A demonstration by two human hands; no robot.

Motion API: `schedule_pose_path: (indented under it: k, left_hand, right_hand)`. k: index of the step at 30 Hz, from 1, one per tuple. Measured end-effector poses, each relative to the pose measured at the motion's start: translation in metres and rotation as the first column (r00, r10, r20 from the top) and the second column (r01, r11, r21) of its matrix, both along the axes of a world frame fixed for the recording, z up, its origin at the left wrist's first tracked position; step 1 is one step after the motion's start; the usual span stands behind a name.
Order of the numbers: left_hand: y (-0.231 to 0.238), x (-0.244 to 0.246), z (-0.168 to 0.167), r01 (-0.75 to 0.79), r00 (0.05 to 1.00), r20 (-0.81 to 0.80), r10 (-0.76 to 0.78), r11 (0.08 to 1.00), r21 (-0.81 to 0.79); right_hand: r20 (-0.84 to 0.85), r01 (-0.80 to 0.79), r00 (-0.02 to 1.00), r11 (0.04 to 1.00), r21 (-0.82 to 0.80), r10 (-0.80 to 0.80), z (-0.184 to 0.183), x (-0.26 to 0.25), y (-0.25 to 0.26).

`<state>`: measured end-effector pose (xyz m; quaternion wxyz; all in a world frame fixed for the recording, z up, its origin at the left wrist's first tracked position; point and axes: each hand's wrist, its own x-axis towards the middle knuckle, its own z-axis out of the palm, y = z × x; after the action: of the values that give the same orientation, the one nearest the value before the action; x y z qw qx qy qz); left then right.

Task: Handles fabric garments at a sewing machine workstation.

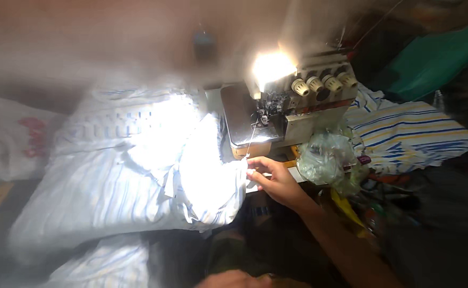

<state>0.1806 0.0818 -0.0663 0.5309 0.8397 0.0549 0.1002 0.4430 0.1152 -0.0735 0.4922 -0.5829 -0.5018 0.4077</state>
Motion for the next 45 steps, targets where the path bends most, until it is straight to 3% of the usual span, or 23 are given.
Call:
schedule_pose_path:
  k: [3,6,8,9,12,14,15,19,22,24,28,30,33,36,40,41,43,45]
  left_hand:
    - [0.035,0.007,0.030,-0.294,0.951,0.159,0.266,0.937,0.191]
    - [0.079,0.034,0.033,-0.540,0.830,0.363,0.423,0.770,0.339]
    - [0.100,0.053,0.033,-0.601,0.799,0.316,0.512,0.663,0.446]
    - [0.107,0.060,0.036,-0.574,0.807,0.206,0.554,0.651,0.497]
    - [0.131,0.075,0.046,-0.333,0.848,-0.224,0.481,0.812,0.480]
    - [0.148,0.083,0.048,-0.175,0.871,-0.329,0.364,0.856,0.486]
    - [0.158,0.086,0.048,-0.118,0.885,-0.319,0.340,0.825,0.552]
    - [0.200,0.068,0.057,-0.149,0.833,-0.201,0.515,0.559,0.816]
    - [0.236,0.042,0.064,-0.235,0.826,0.009,0.563,0.330,0.914]
    - [0.251,0.026,0.069,-0.312,0.837,0.113,0.535,0.298,0.902]
    - [0.263,-0.024,0.077,-0.513,0.815,0.269,0.513,0.426,0.745]
    - [0.278,-0.066,0.078,-0.628,0.722,0.381,0.577,0.317,0.710]
    - [0.302,-0.125,0.063,-0.740,0.538,0.433,0.723,0.160,0.653]
    - [0.314,-0.155,0.046,-0.812,0.391,0.418,0.820,0.093,0.576]
    - [0.299,-0.144,0.057,-0.767,0.345,0.392,0.853,0.016,0.641]
    - [0.289,-0.129,0.061,-0.746,0.352,0.362,0.863,0.025,0.666]
    - [0.268,-0.089,0.062,-0.708,0.481,0.395,0.783,0.080,0.702]
    - [0.221,-0.036,0.066,-0.661,0.637,0.278,0.719,0.324,0.677]
  right_hand:
    - [-0.097,0.023,0.995,0.998,0.061,-0.017,-0.011,-0.015,0.006]
    - [-0.305,0.042,0.952,0.994,0.104,-0.008,-0.011,-0.019,0.006]
    - [-0.362,0.041,0.932,0.994,0.099,-0.002,-0.008,-0.015,0.005]
    - [-0.365,0.037,0.931,0.993,0.110,0.006,-0.006,-0.013,0.003]
    - [-0.348,0.034,0.936,0.973,0.227,0.048,0.004,-0.006,-0.006]
    - [-0.377,0.056,0.925,0.962,0.267,0.051,0.011,0.003,-0.012]
    - [-0.383,0.073,0.923,0.959,0.276,0.040,0.012,0.009,-0.013]
    - [-0.300,0.236,0.942,0.931,0.278,-0.149,0.005,0.027,-0.020]
    - [-0.278,0.320,0.930,0.900,0.295,-0.240,-0.004,0.027,-0.019]
    - [-0.302,0.367,0.912,0.882,0.297,-0.278,-0.007,0.025,-0.018]
    - [-0.383,0.546,0.810,0.809,0.218,-0.443,-0.010,0.029,-0.014]
    - [-0.438,0.614,0.746,0.773,0.160,-0.502,-0.010,0.034,-0.014]
    - [-0.423,0.531,0.801,0.829,0.173,-0.425,-0.012,0.018,-0.015]
    - [-0.404,0.396,0.872,0.882,0.254,-0.275,-0.018,-0.001,-0.015]
    - [-0.210,0.111,0.977,0.899,0.424,-0.022,-0.031,-0.020,-0.020]
    - [-0.145,0.055,0.989,0.891,0.451,0.013,-0.034,-0.022,-0.020]
    - [0.026,-0.047,0.999,0.861,0.507,0.039,-0.039,-0.026,-0.017]
    - [0.195,-0.154,0.980,0.794,0.588,0.047,-0.038,-0.034,-0.015]
